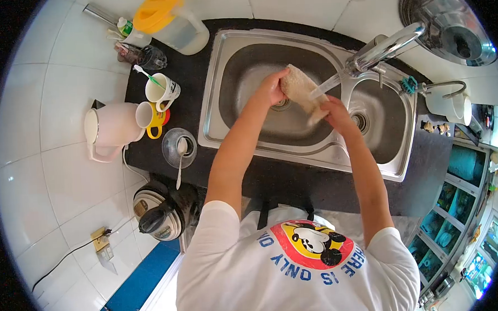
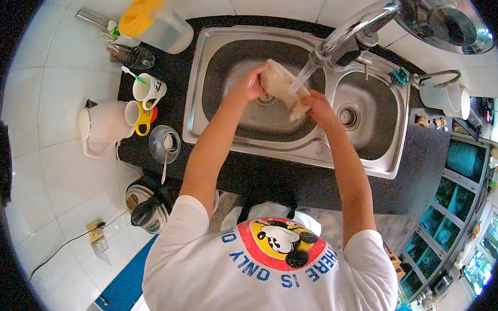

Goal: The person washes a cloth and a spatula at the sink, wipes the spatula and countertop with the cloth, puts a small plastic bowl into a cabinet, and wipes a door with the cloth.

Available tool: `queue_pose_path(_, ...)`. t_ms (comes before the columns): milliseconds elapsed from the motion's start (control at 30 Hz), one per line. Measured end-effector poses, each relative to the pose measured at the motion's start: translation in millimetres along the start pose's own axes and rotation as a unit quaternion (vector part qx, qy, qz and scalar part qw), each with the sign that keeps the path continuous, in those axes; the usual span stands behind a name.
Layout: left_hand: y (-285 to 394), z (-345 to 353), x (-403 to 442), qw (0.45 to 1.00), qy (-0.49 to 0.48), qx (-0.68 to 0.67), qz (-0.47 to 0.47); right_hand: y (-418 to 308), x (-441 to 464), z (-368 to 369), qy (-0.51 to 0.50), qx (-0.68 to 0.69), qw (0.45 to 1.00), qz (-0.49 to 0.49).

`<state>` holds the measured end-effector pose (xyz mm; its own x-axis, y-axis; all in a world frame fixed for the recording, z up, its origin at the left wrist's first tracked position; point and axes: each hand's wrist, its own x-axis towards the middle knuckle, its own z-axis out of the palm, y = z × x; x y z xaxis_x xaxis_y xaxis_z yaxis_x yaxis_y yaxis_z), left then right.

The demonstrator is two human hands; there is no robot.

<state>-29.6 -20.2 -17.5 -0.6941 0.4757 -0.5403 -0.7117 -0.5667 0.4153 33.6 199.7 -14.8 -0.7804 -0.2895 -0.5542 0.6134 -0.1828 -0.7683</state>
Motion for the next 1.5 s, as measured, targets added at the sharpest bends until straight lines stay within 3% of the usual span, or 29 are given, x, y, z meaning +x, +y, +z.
queue_pose_path(167,0,-3,-5,0.999,0.025,0.038,-0.015,-27,-20,-1,-0.011,0.144,0.99,0.01)
queue_pose_path(267,-13,5,-2,1.0,0.005,0.013,-0.008,-17,-19,-24,0.023,0.208,0.977,0.046)
queue_pose_path(367,-27,12,5,0.999,-0.016,-0.038,-0.026,-13,-27,-28,0.109,0.205,0.972,0.021)
queue_pose_path(467,-34,28,-6,0.999,-0.029,-0.004,-0.041,-12,-39,-43,0.086,0.17,0.982,-0.014)
queue_pose_path(567,-41,31,-3,0.994,-0.091,0.009,-0.06,-16,-51,-36,0.167,0.083,0.978,-0.098)
queue_pose_path(633,-42,29,-4,0.991,-0.113,0.028,-0.069,-23,-60,-22,0.19,0.04,0.976,-0.098)
queue_pose_path(767,-44,18,-12,0.981,-0.01,0.184,-0.068,-12,-39,1,0.148,0.01,0.986,-0.083)
queue_pose_path(833,-50,19,-10,0.98,0.044,0.18,-0.072,26,-1,26,0.131,-0.056,0.972,-0.188)
queue_pose_path(867,-56,13,-5,0.986,0.022,0.153,-0.059,39,14,38,0.128,-0.048,0.964,-0.229)
queue_pose_path(900,-62,9,0,0.991,0.007,0.122,-0.048,53,25,42,-0.03,0.268,0.94,-0.21)
queue_pose_path(933,-69,15,-2,0.996,-0.01,0.08,-0.044,50,21,58,0.147,-0.011,0.95,-0.274)
queue_pose_path(967,-69,15,-4,0.999,-0.019,0.035,-0.034,45,18,78,0.307,-0.287,0.861,-0.288)
queue_pose_path(1033,-81,-68,47,0.99,-0.132,-0.03,-0.051,41,12,101,0.412,-0.486,0.642,-0.426)
queue_pose_path(1067,-88,-98,63,0.979,-0.181,-0.068,-0.057,30,-2,105,0.359,-0.434,0.704,-0.432)
queue_pose_path(1133,-83,-72,32,0.993,-0.121,-0.003,-0.002,2,-32,109,0.239,-0.319,0.805,-0.438)
queue_pose_path(1233,-82,-41,32,0.981,-0.191,0.013,-0.03,6,-16,81,0.197,-0.416,0.831,-0.312)
queue_pose_path(1300,-80,-14,28,0.987,-0.116,0.095,-0.062,26,18,57,0.243,-0.432,0.821,-0.285)
queue_pose_path(1333,-74,17,12,0.981,0.009,0.183,-0.064,34,35,44,0.264,-0.44,0.815,-0.27)
queue_pose_path(1400,-76,36,10,0.958,0.136,0.247,-0.046,38,53,20,0.305,-0.427,0.813,-0.251)
queue_pose_path(1500,-77,35,13,0.971,0.15,0.183,-0.002,28,43,30,0.349,-0.333,0.844,-0.233)
